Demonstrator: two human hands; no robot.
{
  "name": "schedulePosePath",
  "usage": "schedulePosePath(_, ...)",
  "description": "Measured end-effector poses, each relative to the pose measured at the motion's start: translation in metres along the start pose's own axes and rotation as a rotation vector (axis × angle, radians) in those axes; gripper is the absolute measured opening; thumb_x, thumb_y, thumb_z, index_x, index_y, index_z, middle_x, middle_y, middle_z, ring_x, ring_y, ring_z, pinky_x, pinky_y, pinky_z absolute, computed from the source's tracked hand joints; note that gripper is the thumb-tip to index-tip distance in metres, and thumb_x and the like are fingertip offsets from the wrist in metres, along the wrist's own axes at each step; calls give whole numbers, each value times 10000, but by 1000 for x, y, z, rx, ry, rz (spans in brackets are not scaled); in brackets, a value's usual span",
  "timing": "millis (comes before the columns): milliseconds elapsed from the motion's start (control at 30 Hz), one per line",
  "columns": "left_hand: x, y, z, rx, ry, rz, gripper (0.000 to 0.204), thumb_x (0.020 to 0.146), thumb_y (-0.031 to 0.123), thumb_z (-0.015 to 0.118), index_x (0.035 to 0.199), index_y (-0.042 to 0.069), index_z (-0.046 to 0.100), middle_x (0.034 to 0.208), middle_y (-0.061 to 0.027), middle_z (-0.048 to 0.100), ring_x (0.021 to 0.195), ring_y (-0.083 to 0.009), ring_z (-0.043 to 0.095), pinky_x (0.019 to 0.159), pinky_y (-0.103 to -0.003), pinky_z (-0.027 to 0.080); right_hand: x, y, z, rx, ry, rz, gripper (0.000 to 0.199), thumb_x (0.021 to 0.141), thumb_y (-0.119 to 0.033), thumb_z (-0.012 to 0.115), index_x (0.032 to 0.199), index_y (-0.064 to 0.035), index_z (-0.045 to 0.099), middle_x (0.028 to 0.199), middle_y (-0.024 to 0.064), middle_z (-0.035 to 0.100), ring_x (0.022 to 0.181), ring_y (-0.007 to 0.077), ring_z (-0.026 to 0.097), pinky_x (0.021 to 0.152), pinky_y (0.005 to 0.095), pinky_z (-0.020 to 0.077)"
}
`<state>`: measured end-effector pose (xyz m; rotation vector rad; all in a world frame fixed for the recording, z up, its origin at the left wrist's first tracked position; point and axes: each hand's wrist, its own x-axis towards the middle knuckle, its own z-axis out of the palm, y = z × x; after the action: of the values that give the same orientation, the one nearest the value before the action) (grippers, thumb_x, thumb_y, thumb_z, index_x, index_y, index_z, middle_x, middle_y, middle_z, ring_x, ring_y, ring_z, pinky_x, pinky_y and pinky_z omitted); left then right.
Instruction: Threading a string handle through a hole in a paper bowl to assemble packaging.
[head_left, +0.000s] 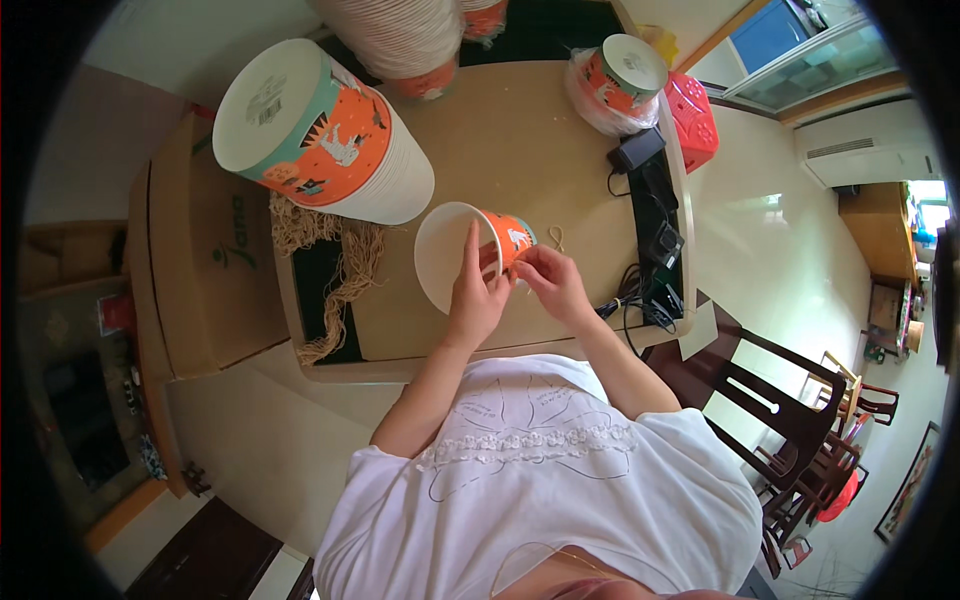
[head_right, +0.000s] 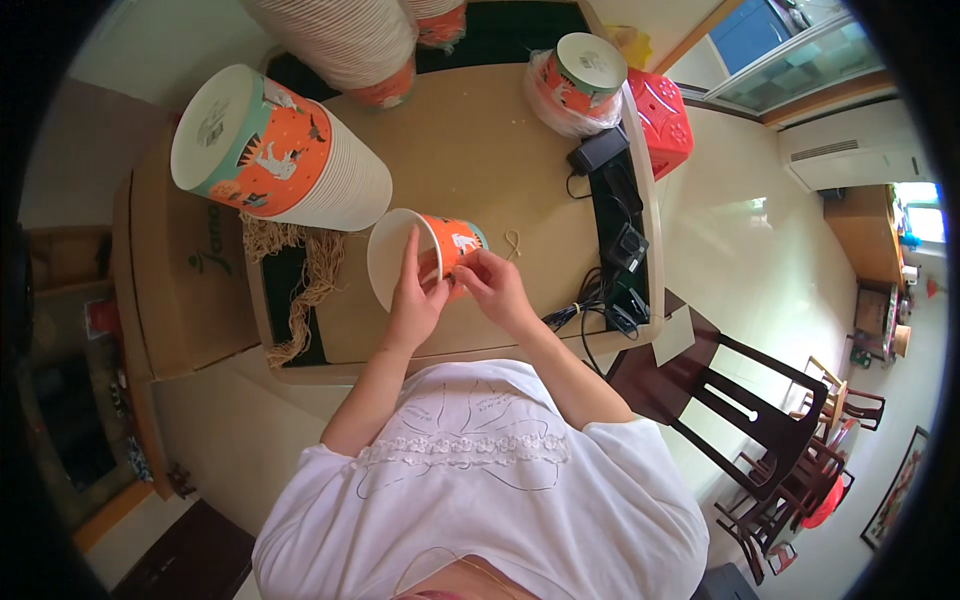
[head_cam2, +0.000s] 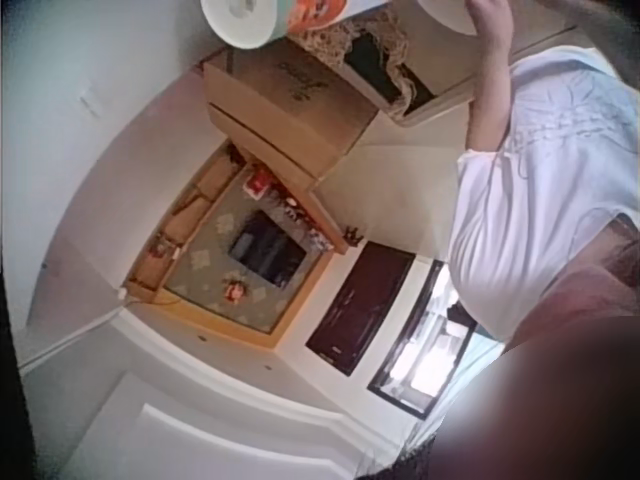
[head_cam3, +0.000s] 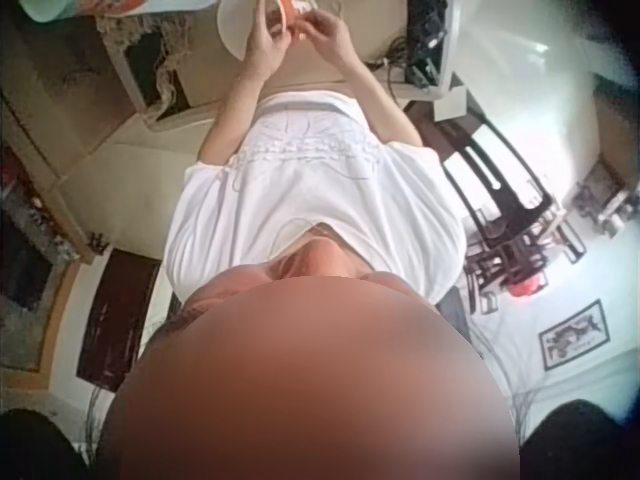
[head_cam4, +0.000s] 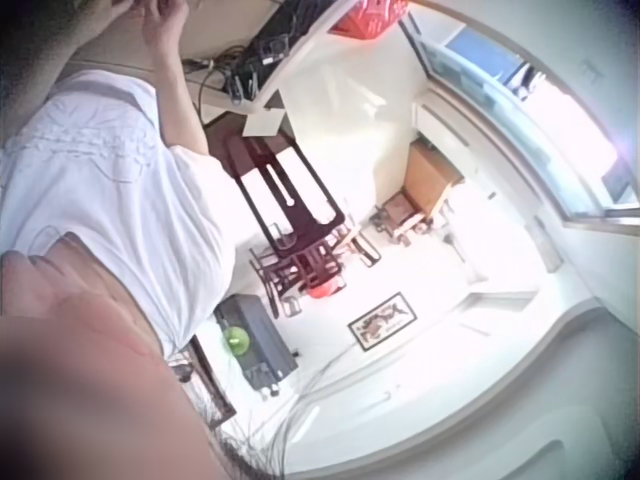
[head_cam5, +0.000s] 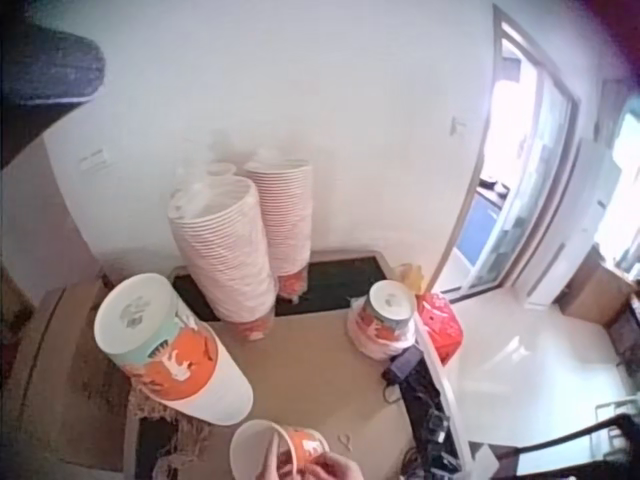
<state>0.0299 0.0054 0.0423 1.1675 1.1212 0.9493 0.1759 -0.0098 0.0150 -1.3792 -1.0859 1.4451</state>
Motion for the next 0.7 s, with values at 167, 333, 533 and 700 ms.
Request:
schedulePosePath(167, 0, -2, -9, 431, -30, 178, 393, 846, -34, 574, 1228, 57, 577, 1111, -145, 598, 940, -244, 629, 786, -357, 519, -1, -9, -4, 107, -17, 38, 143, 936, -140, 598, 955, 1, 602, 778, -33, 595, 700, 30, 505, 602, 191, 390)
schedulePosePath(333, 3, 0, -4, 268, -2, 112, 234, 857, 43, 636, 1090, 50, 650, 1073, -130, 613, 864, -218, 636, 713, -316, 523, 1, -4, -11, 75, -32, 36, 131, 937, -129, 595, 956, 1, 602, 797, -26, 595, 723, 32, 513, 625, 187, 399)
schedulePosePath(533, 8, -3, -5, 328, -16, 116, 137, 843, 56, 659, 978, 44, 647, 976, -108, 621, 803, -214, 630, 649, -309, 509, 0, -7, -15, 27, -34, 37, 137, 937, -130, 596, 955, 5, 599, 820, -17, 598, 749, 38, 519, 650, 185, 406)
schedulePosePath(700, 7, -3, -3, 443, -2, 199, 140, 823, 47, 664, 959, 59, 631, 939, -108, 617, 751, -265, 620, 642, -347, 499, 2, -9, -18, -30, -56, 33, 134, 933, -133, 603, 951, 0, 603, 810, -13, 596, 749, 43, 509, 652, 191, 408)
